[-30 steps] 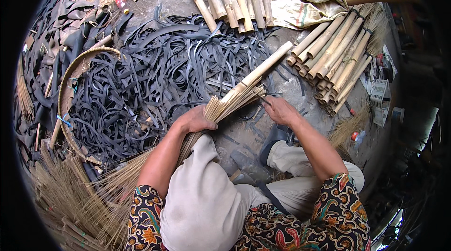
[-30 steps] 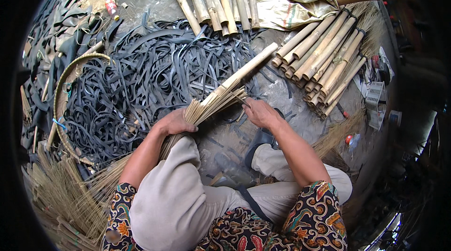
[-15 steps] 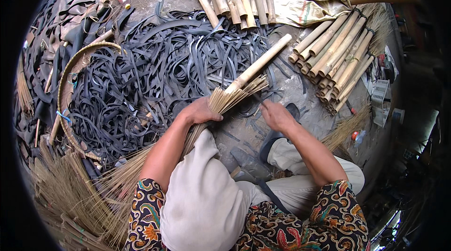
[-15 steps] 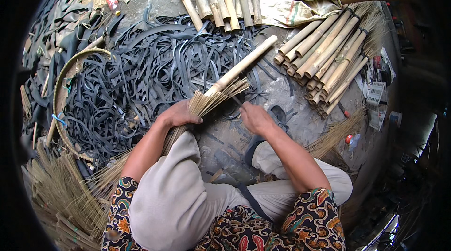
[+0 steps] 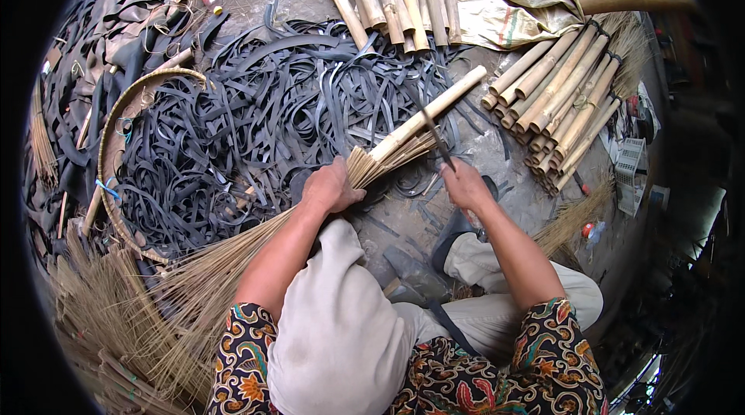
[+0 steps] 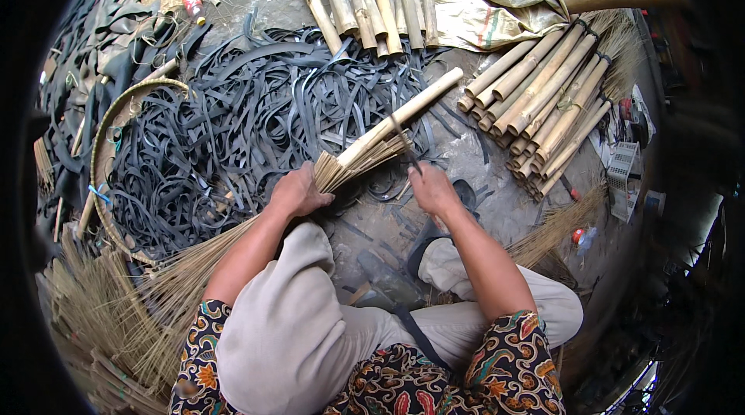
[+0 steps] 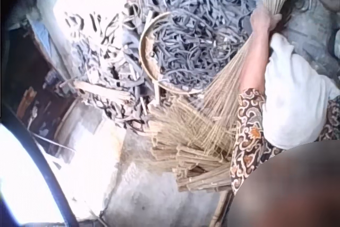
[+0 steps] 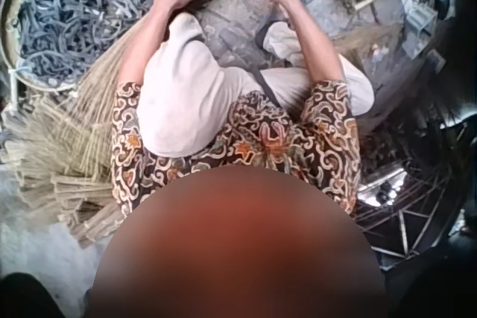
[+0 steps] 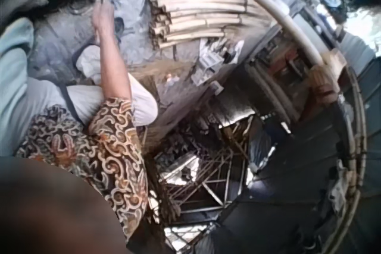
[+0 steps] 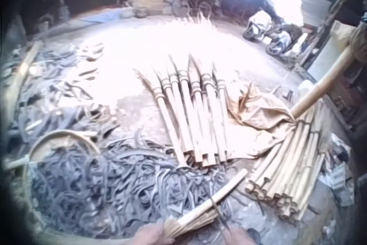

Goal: The person gathers bundles of dried straw, aligns them, and wraps the base with black rubber strips to form a broom head. They then insert a bamboo handle into the wrapped base and continue wrapping to secure it. Finished brooms are placed aside.

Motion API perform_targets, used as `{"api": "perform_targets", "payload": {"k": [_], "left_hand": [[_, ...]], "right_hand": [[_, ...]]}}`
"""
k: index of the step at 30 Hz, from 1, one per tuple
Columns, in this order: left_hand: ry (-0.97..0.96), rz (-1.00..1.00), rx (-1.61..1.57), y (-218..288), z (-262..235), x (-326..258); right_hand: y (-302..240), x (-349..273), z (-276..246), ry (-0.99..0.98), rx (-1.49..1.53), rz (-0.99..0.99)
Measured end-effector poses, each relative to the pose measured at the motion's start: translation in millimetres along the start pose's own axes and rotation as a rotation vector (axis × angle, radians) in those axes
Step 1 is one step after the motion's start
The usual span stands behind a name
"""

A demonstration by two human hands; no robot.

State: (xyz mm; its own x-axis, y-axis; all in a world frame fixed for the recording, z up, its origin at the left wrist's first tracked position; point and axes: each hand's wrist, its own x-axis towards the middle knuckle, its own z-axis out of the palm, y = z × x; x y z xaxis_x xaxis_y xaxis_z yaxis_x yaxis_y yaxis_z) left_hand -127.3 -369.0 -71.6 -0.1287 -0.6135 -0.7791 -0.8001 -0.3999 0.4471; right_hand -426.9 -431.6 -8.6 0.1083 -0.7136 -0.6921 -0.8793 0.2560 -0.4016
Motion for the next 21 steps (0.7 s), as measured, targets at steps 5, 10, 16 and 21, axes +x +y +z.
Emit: {"api": "perform_targets", "payload": {"k": [5, 10, 16, 21], "left_hand": [[-0.059, 0.276, -0.278, -14.2, 8.4, 16.8], [-0.064, 0.245, -0.294, -18.1, 19.3, 22.8], [-0.066, 0.277, -0.326, -15.8, 11.7, 21.4], [-0.01, 0.325, -0.337, -16.0, 13.9, 19.7]], "right_hand": [[13.6, 9.1, -20.9, -0.002, -0.284, -0.193], [11.9, -0.4, -17.6, 0.027, -0.238, -0.109], [13.2, -10.5, -5.6, -0.177, -0.444, -0.257], [18.3, -8.7, -11.2, 0.021, 0.082, 0.035]]}}
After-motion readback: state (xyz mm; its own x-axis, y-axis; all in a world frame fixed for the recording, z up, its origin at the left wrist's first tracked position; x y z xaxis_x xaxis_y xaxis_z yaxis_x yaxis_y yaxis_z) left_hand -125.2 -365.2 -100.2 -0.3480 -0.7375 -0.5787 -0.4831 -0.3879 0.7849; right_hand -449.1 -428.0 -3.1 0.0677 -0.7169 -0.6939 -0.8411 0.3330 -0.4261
